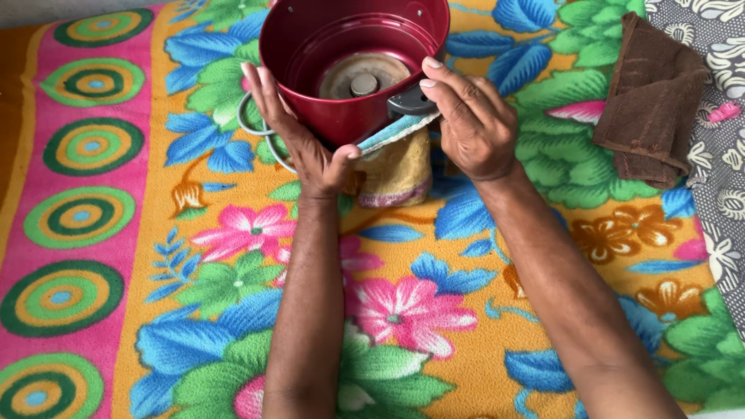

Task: The person wipes the exterior and interior of a red electric rice cooker using a cloth. They rotate the cooker to clean all sides, including the bottom and the power cord, then wipe the inside surface thoroughly.

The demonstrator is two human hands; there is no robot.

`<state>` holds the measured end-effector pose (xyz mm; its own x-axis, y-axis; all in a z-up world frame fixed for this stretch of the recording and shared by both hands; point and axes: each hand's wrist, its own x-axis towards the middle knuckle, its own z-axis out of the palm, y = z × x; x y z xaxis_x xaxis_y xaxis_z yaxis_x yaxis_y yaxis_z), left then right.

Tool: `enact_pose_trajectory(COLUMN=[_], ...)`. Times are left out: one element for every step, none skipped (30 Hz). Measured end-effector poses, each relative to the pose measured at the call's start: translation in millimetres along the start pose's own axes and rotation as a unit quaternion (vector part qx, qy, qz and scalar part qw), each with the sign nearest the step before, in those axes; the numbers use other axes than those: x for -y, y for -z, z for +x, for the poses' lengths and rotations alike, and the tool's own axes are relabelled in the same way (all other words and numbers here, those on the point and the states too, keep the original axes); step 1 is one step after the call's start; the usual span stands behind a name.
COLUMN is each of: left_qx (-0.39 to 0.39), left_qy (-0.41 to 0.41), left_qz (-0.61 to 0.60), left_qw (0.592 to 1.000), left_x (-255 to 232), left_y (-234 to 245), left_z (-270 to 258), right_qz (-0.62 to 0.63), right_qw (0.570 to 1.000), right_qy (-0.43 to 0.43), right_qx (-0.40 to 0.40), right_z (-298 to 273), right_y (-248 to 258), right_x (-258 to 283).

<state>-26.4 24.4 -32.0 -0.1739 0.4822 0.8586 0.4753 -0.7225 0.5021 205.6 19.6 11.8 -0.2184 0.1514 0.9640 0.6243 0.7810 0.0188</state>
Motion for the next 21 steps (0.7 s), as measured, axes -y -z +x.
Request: enact_pose_trajectory(left_qx=[0.001, 0.004, 0.022, 0.038, 0.069, 0.103, 0.138, 0.173, 0.192, 0.207, 0.207, 0.207, 0.203, 0.199, 0.194, 0.192, 0.190, 0.187, 0.183, 0.178, 0.173], left_qy=[0.031, 0.043, 0.063, 0.084, 0.113, 0.114, 0.112, 0.084, 0.056, 0.025, -0.007, -0.040, -0.029, -0.019, -0.009, -0.010, -0.012, -0.015, -0.014, -0.013, -0.012], left_qz=[-0.054, -0.111, -0.162, -0.211, -0.256, -0.235, -0.215, -0.129, -0.061, 0.007, 0.057, 0.106, 0.110, 0.115, 0.118, 0.121, 0.125, 0.129, 0.122, 0.115, 0.107], left_qw=[0.998, 0.993, 0.985, 0.973, 0.958, 0.960, 0.960, 0.973, 0.978, 0.978, 0.977, 0.972, 0.973, 0.973, 0.974, 0.974, 0.974, 0.974, 0.975, 0.977, 0.979], left_x=[1, 2, 2, 1, 0, -3, -6, -11, -17, -22, -28, -32, -36, -39, -40, -40, -40, -39, -39, -40, -41], left_y=[3, 6, 10, 14, 20, 22, 22, 19, 13, 7, 0, -6, -9, -11, -14, -16, -16, -17, -17, -17, -17], left_z=[-1, -1, 0, 2, 7, 11, 15, 18, 19, 20, 20, 20, 19, 16, 14, 13, 14, 14, 14, 13, 13], right_qz=[-0.011, -0.022, -0.033, -0.038, -0.044, -0.050, -0.010, 0.031, 0.070, 0.019, -0.031, -0.082, -0.103, -0.124, -0.145, -0.107, -0.067, -0.025, -0.007, 0.012, 0.030], right_qw=[1.000, 1.000, 0.999, 0.999, 0.999, 0.998, 0.996, 0.991, 0.982, 0.985, 0.984, 0.980, 0.974, 0.967, 0.959, 0.952, 0.941, 0.925, 0.917, 0.907, 0.897], right_qy=[0.008, 0.016, 0.025, 0.003, -0.019, -0.041, -0.081, -0.121, -0.159, -0.141, -0.123, -0.105, -0.126, -0.148, -0.168, -0.226, -0.283, -0.338, -0.367, -0.395, -0.422], right_qx=[-0.001, -0.002, -0.002, 0.001, 0.003, 0.005, -0.020, -0.045, -0.070, -0.095, -0.121, -0.148, -0.157, -0.167, -0.176, -0.175, -0.174, -0.172, -0.158, -0.144, -0.130], right_z=[9, 18, 26, 33, 38, 42, 45, 46, 44, 41, 36, 30, 21, 12, 4, -3, -9, -15, -23, -31, -38], right_y=[3, 6, 10, 18, 29, 35, 37, 37, 37, 35, 30, 26, 22, 18, 15, 11, 7, 4, 0, -4, -8], right_x=[4, 8, 11, 13, 14, 14, 11, 8, 5, 0, -5, -12, -18, -25, -32, -42, -52, -59, -61, -61, -61])
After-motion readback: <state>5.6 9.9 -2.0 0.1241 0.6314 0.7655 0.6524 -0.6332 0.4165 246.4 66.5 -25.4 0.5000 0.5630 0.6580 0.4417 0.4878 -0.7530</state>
